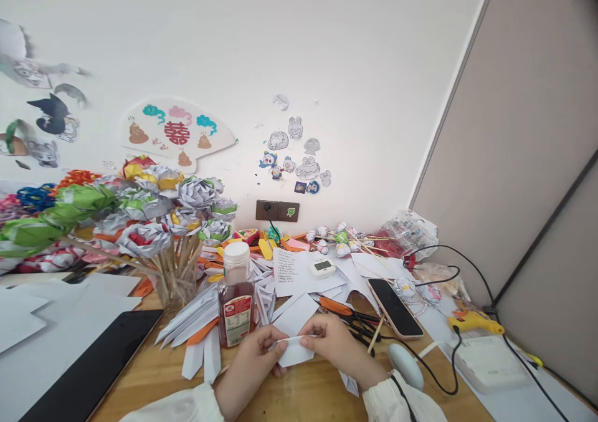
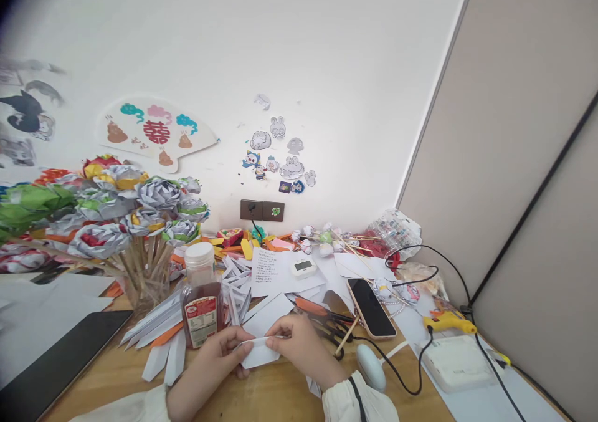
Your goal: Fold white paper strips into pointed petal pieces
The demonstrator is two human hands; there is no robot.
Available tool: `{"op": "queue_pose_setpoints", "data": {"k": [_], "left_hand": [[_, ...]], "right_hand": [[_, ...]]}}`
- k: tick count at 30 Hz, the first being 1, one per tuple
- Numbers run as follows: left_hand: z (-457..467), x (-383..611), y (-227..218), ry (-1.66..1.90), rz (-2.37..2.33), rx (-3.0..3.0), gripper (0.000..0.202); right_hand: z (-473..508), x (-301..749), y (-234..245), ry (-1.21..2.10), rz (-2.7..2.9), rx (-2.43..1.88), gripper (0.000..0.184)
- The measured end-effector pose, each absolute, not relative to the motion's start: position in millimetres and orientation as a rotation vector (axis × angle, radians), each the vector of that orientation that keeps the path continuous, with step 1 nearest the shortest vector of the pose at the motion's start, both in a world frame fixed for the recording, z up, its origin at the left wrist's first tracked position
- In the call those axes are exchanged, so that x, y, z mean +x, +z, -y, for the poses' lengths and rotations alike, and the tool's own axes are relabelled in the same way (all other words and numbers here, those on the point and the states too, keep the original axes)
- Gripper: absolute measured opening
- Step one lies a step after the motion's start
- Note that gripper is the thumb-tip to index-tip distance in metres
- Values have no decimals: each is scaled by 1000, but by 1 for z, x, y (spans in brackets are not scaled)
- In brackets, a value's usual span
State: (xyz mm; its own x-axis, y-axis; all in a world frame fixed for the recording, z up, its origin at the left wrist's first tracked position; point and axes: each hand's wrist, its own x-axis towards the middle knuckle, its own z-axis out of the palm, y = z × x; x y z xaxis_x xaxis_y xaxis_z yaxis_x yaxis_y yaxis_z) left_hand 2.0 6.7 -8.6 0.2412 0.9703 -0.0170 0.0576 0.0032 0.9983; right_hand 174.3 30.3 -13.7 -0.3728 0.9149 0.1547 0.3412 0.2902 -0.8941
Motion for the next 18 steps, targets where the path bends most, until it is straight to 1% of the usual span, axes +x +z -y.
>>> {"op": "queue_pose_setpoints", "data": {"k": [5, 11, 15, 18], "left_hand": [[-8, 0, -8, 974, -1053, 1324, 27], [-16, -6, -14, 867, -868, 1238, 34], [-17, -8, -18, 859, -848, 1199, 33], [-16, -10, -19, 859, -826, 1158, 28]], "right_hand": [[-31, 176, -14, 1052, 1873, -1126, 12], [-35, 181, -16, 1081, 1827, -1155, 16], [-34, 181, -17, 1101, 1819, -1161, 18], [-32, 180, -16, 1095, 1830, -1151, 19]]}}
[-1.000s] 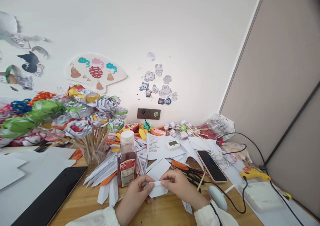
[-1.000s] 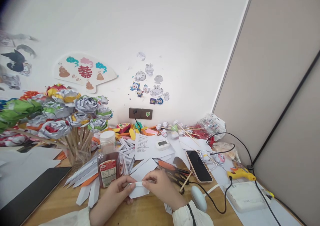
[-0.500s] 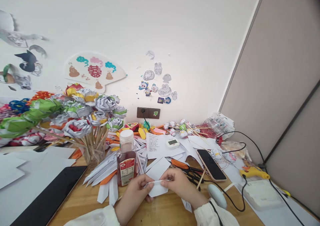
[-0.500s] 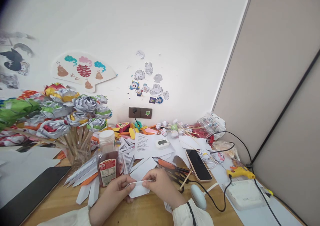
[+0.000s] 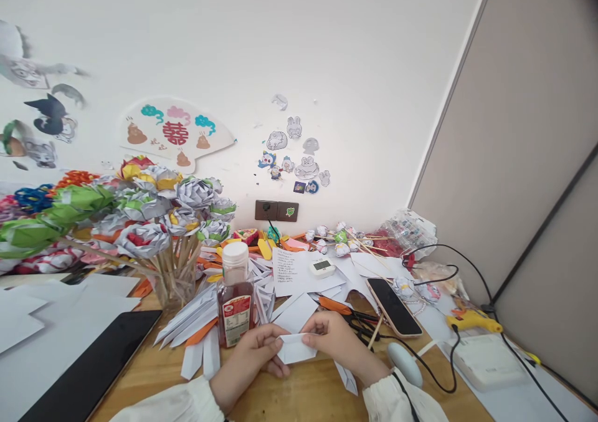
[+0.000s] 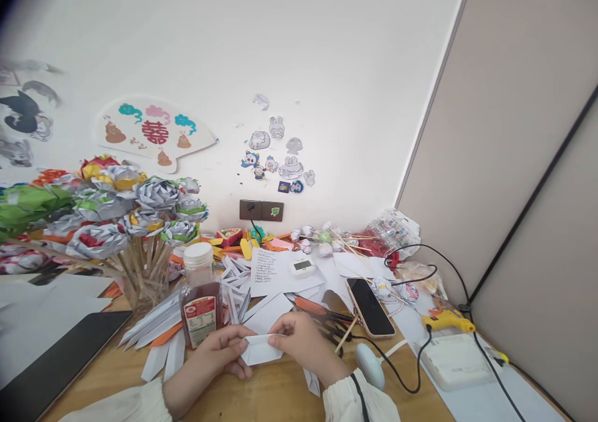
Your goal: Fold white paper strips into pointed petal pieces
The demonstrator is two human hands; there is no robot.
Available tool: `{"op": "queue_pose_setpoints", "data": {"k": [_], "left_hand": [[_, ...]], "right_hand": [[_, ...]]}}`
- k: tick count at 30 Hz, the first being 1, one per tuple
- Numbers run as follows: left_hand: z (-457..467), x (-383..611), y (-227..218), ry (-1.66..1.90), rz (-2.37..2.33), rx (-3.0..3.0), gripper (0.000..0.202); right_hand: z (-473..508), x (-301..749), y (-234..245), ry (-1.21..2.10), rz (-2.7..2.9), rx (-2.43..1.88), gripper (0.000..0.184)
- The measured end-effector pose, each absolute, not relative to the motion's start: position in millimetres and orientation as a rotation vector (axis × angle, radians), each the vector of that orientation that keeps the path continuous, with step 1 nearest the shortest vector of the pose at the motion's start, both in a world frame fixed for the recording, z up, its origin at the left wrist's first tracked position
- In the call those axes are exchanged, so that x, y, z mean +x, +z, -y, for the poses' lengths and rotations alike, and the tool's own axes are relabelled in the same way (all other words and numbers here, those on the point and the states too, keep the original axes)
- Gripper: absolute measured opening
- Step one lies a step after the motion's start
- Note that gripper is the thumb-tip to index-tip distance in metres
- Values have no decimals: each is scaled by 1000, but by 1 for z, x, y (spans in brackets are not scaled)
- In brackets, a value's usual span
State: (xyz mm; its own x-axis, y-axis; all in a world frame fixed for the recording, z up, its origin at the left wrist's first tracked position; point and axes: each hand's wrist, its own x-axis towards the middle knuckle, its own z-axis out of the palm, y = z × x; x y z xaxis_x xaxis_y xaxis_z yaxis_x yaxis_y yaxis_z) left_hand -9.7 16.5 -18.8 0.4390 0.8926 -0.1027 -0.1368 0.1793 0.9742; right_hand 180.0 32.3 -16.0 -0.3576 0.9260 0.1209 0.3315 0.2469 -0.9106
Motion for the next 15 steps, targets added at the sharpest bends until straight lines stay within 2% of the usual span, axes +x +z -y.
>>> {"op": "queue_pose_setpoints", "data": {"k": [15], "left_hand": [[-13, -14, -3, 799, -743, 1045, 20]], "right_hand": [[-30, 180, -12, 1025, 1883, -1166, 14]]}}
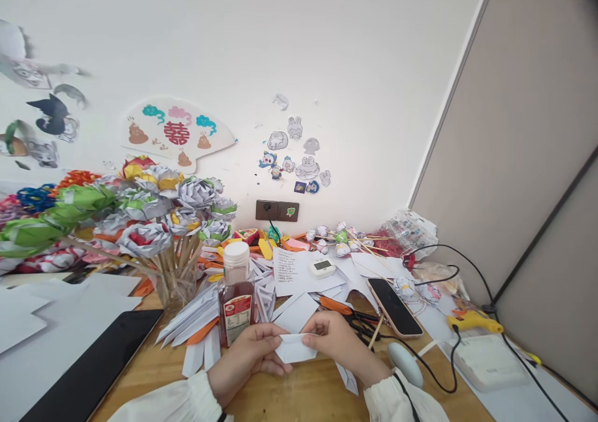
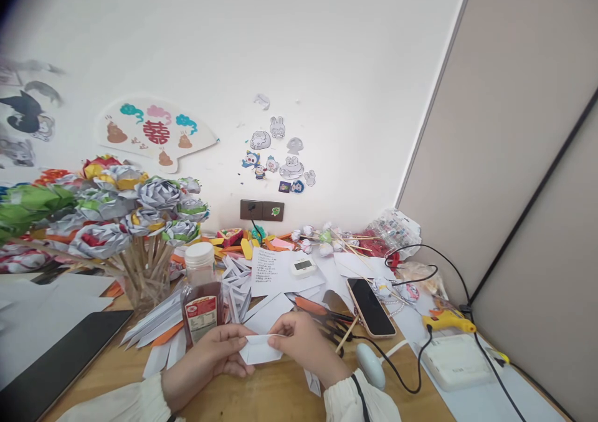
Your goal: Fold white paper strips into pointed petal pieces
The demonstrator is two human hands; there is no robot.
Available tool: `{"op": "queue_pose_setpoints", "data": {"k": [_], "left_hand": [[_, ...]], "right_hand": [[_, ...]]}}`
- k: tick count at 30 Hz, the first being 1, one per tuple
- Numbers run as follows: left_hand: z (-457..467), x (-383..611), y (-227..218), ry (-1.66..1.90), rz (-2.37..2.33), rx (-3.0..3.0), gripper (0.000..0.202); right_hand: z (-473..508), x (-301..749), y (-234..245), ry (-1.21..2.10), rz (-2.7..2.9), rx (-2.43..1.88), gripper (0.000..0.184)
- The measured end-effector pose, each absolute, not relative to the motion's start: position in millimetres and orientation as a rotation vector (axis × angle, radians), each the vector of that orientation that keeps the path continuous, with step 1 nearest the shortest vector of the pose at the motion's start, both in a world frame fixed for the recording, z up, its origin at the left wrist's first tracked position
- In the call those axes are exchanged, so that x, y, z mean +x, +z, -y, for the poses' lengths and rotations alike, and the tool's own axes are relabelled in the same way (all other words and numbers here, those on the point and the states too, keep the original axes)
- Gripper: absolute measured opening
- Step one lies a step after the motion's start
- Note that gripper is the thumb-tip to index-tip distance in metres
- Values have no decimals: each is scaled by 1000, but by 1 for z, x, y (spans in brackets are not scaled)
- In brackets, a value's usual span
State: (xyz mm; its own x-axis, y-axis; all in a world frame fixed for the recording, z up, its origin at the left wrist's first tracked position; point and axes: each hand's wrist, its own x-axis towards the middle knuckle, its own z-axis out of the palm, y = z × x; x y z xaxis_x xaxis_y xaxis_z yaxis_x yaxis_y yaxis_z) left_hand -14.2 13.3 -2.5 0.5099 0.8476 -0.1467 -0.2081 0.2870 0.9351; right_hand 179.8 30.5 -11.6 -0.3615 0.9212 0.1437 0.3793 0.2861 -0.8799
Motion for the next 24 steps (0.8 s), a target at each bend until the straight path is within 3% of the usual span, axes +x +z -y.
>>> {"op": "queue_pose_setpoints", "data": {"k": [15, 24], "left_hand": [[-17, -10, -17, 796, -910, 1185, 33], [-8, -1, -11, 840, -1041, 1345, 29]], "right_hand": [[-29, 178, -12, 1039, 1914, -1188, 11], [-25, 170, -10, 1072, 1937, -1146, 15]]}}
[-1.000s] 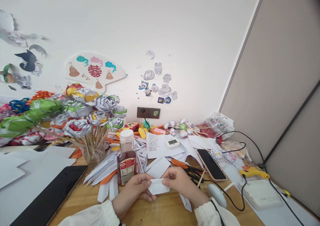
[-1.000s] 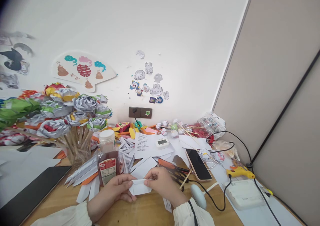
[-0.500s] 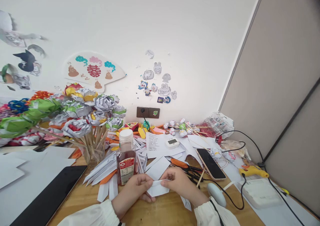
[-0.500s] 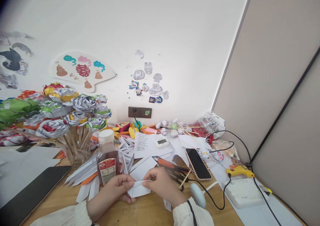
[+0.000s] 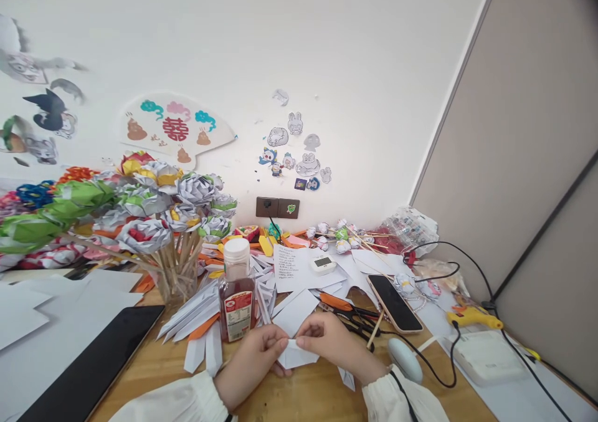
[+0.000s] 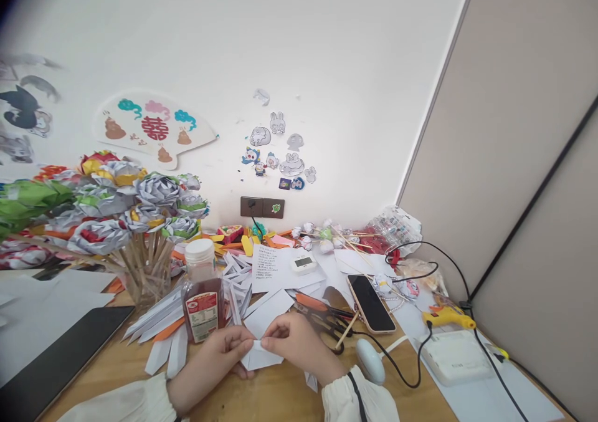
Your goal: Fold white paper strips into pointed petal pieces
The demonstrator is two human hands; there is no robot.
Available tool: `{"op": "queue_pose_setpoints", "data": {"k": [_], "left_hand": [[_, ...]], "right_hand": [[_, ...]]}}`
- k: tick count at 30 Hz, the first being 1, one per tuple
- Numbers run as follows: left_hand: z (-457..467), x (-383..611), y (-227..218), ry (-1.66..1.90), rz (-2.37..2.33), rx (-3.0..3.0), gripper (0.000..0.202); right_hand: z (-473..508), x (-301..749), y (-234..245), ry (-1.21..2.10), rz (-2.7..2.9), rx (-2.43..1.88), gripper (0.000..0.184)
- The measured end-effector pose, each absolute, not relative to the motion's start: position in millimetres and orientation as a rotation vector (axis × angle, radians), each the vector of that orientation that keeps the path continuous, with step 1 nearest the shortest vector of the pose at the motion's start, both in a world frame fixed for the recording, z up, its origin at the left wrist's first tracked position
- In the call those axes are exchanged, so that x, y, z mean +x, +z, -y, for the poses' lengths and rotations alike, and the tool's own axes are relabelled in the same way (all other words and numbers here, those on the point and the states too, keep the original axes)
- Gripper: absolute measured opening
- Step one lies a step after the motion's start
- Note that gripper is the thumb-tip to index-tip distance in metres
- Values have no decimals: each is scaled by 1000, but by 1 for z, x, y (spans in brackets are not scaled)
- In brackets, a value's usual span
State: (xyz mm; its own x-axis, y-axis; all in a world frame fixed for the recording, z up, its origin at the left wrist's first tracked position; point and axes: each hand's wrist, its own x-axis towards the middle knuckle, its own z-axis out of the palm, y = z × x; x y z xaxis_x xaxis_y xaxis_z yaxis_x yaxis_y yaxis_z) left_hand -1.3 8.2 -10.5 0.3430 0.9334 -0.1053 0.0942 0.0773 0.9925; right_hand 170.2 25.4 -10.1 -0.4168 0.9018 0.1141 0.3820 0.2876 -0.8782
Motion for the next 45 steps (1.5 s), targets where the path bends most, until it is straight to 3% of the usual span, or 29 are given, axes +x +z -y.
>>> {"op": "queue_pose_setpoints", "data": {"k": [7, 21, 32, 45], "left_hand": [[-6, 0, -5, 804, -1043, 1389, 27], [-5, 0, -8, 819, -1010, 1428, 28], [-6, -1, -12, 831, -1004, 1394, 32], [-9, 2, -14, 858, -1033, 1315, 34]], "right_hand": [[-24, 164, -19, 885, 2033, -1193, 14], [-34, 180, -13, 1158, 1979, -1112, 17], [-32, 185, -2, 1024, 2088, -1077, 16], [-35, 194, 0, 1160, 1964, -987, 16]]}}
